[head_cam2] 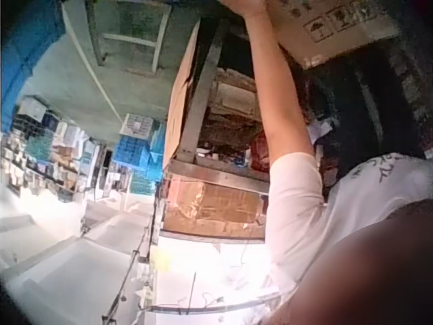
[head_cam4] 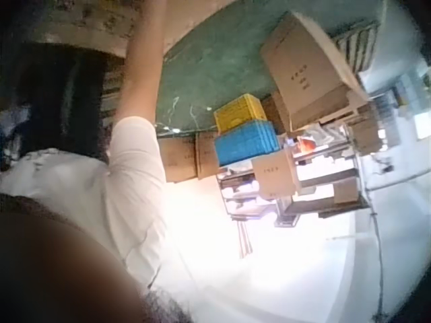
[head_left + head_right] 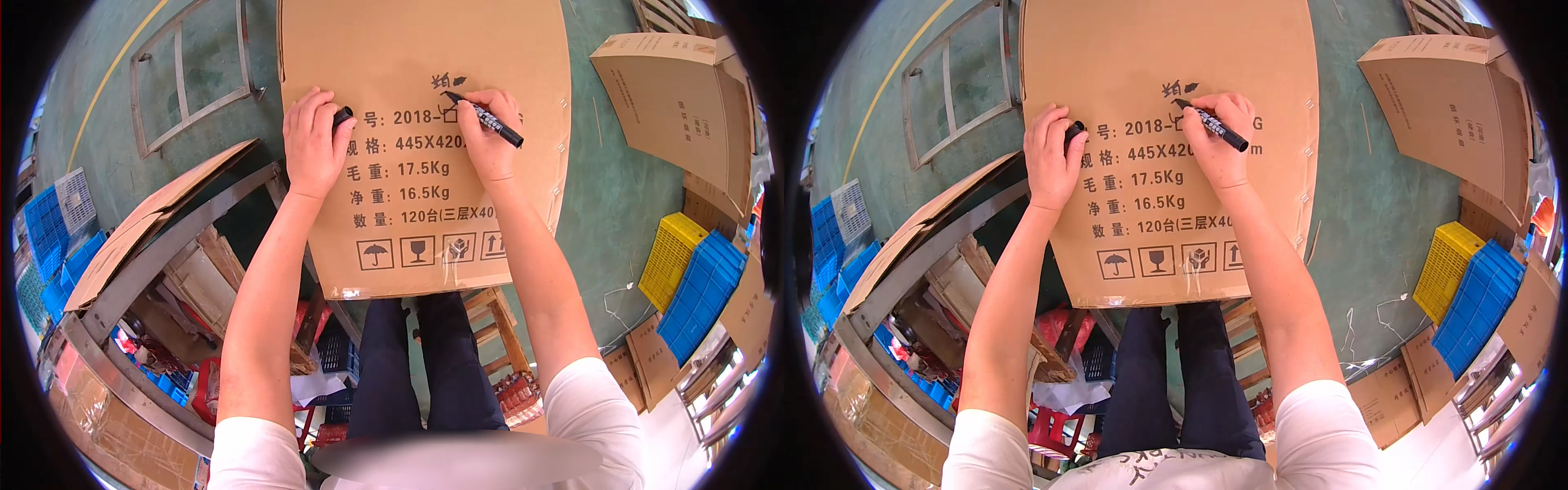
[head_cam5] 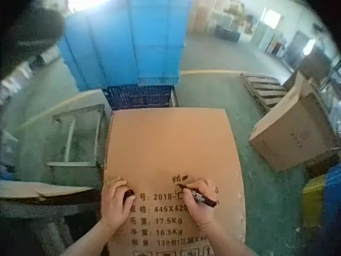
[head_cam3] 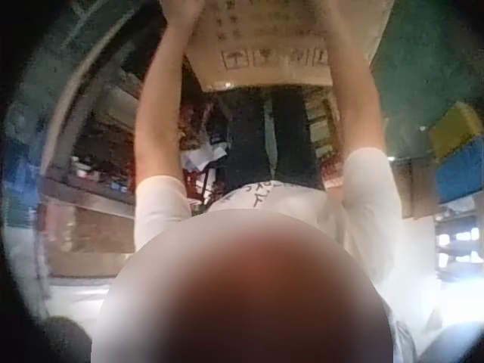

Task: Assemble a flat cardboard box, seal the bottom with packing tape, and write markings on the exterior with a marker.

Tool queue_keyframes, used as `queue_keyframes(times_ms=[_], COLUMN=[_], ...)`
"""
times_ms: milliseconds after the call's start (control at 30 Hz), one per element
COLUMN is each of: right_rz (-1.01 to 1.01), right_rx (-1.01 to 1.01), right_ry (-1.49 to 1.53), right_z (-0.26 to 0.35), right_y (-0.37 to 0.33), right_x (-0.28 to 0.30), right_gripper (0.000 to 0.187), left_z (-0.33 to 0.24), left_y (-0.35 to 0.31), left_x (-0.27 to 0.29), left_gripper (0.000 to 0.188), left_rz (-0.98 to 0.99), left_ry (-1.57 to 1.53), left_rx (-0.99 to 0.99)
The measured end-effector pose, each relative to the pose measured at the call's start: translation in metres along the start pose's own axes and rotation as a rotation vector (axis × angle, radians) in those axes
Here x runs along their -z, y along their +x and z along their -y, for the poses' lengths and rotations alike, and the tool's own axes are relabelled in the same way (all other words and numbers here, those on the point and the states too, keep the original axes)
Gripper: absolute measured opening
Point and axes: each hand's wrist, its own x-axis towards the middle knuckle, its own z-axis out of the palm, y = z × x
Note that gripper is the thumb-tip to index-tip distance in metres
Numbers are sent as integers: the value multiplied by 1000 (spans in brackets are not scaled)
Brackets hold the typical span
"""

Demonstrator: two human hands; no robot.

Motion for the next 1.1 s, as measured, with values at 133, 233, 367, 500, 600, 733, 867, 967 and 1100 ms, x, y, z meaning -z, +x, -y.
queue_keyframes(times_ms=[133, 233, 367, 500, 600, 733, 867, 967, 1100], right_rz=[24, 17, -38, 39, 26, -30, -92, -47, -120], right_rx=[35, 32, 2, 79, 87, 55, 22, 30, -45], right_ry=[-18, -25, -31, -15, -13, 44, 11, -30, 16], right_z=[-1, 3, -2, -1, -1, -3, -3, -3, -4], right_y=[0, 2, 0, 3, 3, 0, 0, -1, 0], right_x=[0, 0, 0, 1, 1, 3, 3, 3, 1], right_gripper=[8, 8, 7, 6, 6, 5, 5, 5, 4], left_z=[0, 0, 0, -1, 0, -1, -1, -2, -2], left_y=[0, 1, -1, 0, 1, 0, 1, 1, 1], left_x=[1, 1, -1, -1, 0, 0, -1, -1, 0], left_gripper=[24, 23, 22, 22, 22, 22, 23, 23, 22], left_rz=[14, 12, -1, -1, -1, 9, -4, 0, 3], left_ry=[18, 14, 18, 21, 20, 24, 14, 18, 24], left_rx=[-23, -23, -6, -9, -9, -6, -12, -7, -9])
